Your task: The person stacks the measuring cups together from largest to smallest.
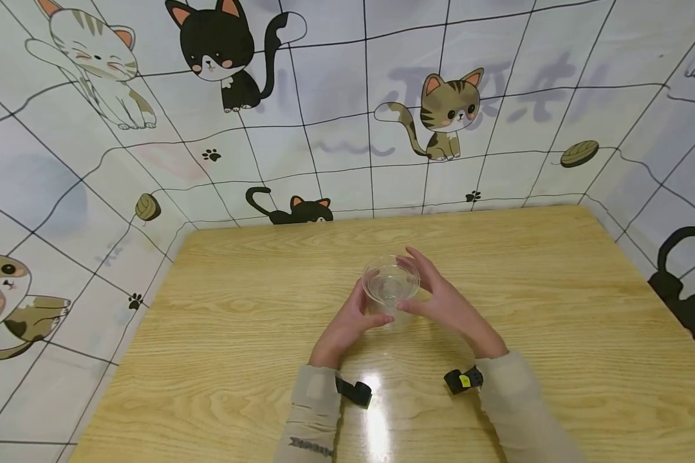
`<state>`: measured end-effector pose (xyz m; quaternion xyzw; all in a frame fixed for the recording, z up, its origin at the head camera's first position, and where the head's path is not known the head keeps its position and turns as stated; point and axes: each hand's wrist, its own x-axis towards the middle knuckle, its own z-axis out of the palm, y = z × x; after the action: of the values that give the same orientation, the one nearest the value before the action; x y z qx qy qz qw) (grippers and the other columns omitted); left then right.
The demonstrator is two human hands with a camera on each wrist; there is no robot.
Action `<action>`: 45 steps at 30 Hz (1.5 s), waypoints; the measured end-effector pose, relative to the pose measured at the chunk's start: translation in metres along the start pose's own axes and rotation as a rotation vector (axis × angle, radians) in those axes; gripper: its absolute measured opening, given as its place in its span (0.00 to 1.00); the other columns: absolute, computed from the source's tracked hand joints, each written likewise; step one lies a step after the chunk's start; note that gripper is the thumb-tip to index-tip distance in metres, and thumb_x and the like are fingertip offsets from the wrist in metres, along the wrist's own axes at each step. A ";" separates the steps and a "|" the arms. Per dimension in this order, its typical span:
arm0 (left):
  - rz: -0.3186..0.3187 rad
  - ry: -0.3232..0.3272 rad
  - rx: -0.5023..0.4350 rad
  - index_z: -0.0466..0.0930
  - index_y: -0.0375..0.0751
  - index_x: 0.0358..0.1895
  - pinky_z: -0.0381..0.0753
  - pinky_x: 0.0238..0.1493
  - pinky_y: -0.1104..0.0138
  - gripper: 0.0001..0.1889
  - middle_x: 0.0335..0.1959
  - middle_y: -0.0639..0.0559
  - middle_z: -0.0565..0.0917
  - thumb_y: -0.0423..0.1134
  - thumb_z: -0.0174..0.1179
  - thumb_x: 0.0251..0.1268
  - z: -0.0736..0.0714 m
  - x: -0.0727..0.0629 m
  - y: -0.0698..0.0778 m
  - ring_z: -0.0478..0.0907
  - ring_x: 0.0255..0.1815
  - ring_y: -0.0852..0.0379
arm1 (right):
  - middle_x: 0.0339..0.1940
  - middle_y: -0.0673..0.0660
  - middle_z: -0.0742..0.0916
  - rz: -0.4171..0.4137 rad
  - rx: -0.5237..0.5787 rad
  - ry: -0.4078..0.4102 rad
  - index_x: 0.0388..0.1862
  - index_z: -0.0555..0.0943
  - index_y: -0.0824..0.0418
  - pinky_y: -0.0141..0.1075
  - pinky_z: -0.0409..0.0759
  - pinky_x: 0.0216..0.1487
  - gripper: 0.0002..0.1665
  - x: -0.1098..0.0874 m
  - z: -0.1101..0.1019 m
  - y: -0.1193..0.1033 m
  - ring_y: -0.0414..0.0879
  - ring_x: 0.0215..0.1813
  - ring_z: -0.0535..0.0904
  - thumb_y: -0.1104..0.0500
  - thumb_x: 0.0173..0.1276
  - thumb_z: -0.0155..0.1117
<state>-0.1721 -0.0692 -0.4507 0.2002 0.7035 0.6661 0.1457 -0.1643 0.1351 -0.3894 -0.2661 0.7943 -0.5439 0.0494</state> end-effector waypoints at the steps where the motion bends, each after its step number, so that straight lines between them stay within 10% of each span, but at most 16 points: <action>1: 0.000 -0.002 -0.004 0.45 0.50 0.69 0.43 0.66 0.59 0.46 0.67 0.56 0.56 0.36 0.66 0.49 0.000 0.000 0.000 0.45 0.68 0.63 | 0.67 0.63 0.61 0.002 0.016 0.004 0.71 0.42 0.58 0.55 0.56 0.61 0.54 -0.001 0.000 0.001 0.57 0.67 0.55 0.65 0.55 0.66; 14: -0.024 -0.017 0.008 0.44 0.62 0.69 0.45 0.65 0.61 0.48 0.68 0.64 0.50 0.40 0.67 0.48 -0.004 0.003 -0.001 0.45 0.68 0.65 | 0.68 0.57 0.61 0.139 0.193 0.078 0.71 0.42 0.49 0.55 0.52 0.62 0.55 -0.007 0.007 0.019 0.58 0.67 0.55 0.63 0.54 0.67; 23: -0.026 0.008 0.023 0.44 0.57 0.70 0.46 0.65 0.60 0.47 0.69 0.59 0.51 0.35 0.65 0.50 -0.009 0.001 0.001 0.47 0.68 0.62 | 0.68 0.54 0.62 0.152 0.238 0.070 0.71 0.43 0.44 0.53 0.67 0.54 0.56 -0.001 0.012 0.045 0.58 0.65 0.59 0.61 0.53 0.68; 45: -0.040 0.020 -0.060 0.46 0.65 0.69 0.45 0.66 0.62 0.46 0.69 0.63 0.50 0.39 0.66 0.50 -0.007 0.002 -0.005 0.46 0.68 0.65 | 0.67 0.48 0.63 0.196 0.107 0.073 0.69 0.46 0.37 0.48 0.74 0.48 0.55 0.000 0.010 0.054 0.57 0.62 0.64 0.48 0.50 0.70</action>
<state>-0.1776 -0.0749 -0.4551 0.1750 0.6884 0.6860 0.1577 -0.1799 0.1409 -0.4413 -0.1640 0.7877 -0.5873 0.0875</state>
